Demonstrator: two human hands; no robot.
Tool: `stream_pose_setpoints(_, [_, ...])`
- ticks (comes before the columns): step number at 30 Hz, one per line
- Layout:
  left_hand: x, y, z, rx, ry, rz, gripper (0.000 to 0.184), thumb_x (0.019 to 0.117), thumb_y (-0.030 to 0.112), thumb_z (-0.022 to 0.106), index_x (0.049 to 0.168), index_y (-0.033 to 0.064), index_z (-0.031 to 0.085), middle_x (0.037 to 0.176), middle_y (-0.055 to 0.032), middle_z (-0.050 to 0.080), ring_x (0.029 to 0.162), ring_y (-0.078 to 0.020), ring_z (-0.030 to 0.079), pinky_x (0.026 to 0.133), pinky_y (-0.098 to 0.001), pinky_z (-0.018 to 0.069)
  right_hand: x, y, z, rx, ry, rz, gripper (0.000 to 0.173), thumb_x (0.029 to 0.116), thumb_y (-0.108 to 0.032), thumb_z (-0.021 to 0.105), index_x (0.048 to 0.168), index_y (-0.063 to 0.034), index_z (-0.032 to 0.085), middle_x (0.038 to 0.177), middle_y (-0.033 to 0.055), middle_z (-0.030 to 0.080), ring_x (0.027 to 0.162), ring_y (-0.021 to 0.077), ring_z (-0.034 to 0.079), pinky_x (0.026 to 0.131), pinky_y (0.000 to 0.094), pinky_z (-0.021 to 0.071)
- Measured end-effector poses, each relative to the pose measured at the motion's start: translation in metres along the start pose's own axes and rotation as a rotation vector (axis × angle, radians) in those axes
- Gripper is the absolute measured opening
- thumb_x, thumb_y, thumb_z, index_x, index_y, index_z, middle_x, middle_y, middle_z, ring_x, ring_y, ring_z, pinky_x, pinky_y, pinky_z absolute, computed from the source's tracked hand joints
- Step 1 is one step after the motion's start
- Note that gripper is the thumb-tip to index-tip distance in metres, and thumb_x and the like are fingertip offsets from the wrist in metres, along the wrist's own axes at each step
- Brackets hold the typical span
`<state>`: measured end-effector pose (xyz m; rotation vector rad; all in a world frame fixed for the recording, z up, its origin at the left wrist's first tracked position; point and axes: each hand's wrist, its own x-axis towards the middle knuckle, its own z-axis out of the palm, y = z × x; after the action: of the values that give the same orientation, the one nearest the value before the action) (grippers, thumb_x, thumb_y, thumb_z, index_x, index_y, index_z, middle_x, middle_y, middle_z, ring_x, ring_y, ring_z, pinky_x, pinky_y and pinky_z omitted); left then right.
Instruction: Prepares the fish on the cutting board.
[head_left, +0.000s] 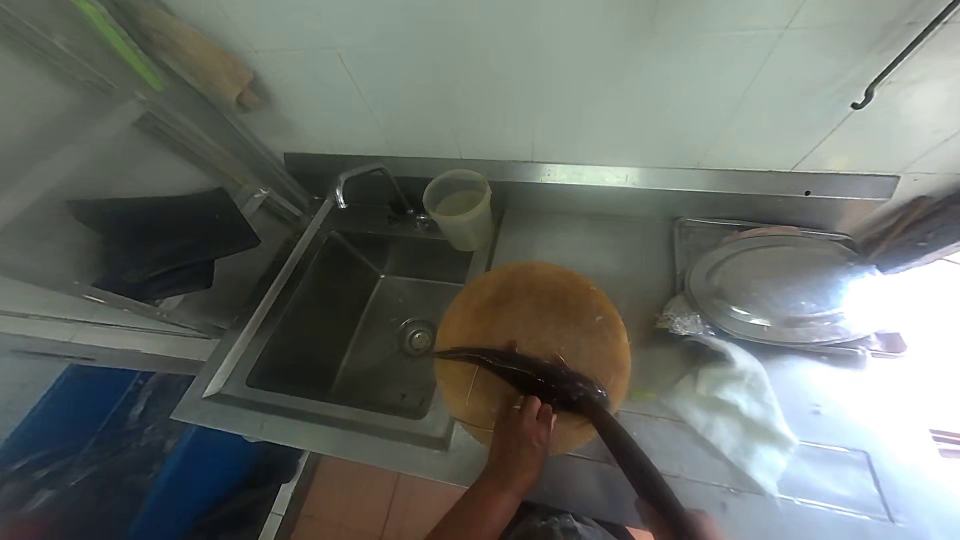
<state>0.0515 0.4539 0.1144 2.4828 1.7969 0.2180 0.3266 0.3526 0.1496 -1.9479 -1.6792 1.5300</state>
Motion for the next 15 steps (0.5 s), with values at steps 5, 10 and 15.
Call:
stream_pose_setpoints(5, [-0.001,0.014,-0.010,0.174,-0.024,0.041,0.026,0.0995,0.016,0.055,0.112,0.0047,0.075,0.108,-0.0137,0.071,0.105,-0.0293,0.070,0.090,-0.0403,0.0592,0.014,0.005,-0.001,0.058,0.026,0.051,0.053,0.1029,-0.054,0.051,0.099,-0.0070,0.075,0.069,0.0080,0.069,0.058,0.0215,0.066,0.059,0.0476,0.0578])
stream_pose_setpoints(10, [0.000,0.018,-0.007,0.250,-0.017,0.098,0.026,0.0975,0.011,0.055,0.112,0.0031,0.075,0.110,-0.0165,0.069,0.104,-0.0306,0.069,0.087,-0.0386,0.0594,0.034,0.000,-0.001,0.286,-0.031,0.157,0.050,0.1028,-0.056,0.051,0.102,-0.0100,0.071,0.068,0.0072,0.066,0.054,0.0212,0.064,0.053,0.0439,0.0582])
stream_pose_setpoints(15, [0.014,0.008,-0.020,0.239,0.050,0.236,0.022,0.0991,0.009,0.053,0.109,0.0049,0.072,0.107,-0.0114,0.068,0.104,-0.0303,0.066,0.084,-0.0460,0.0575,0.055,-0.011,-0.010,0.393,-0.094,0.246,0.051,0.1027,-0.058,0.050,0.102,-0.0094,0.066,0.070,0.0096,0.064,0.050,0.0226,0.061,0.049,0.0423,0.0569])
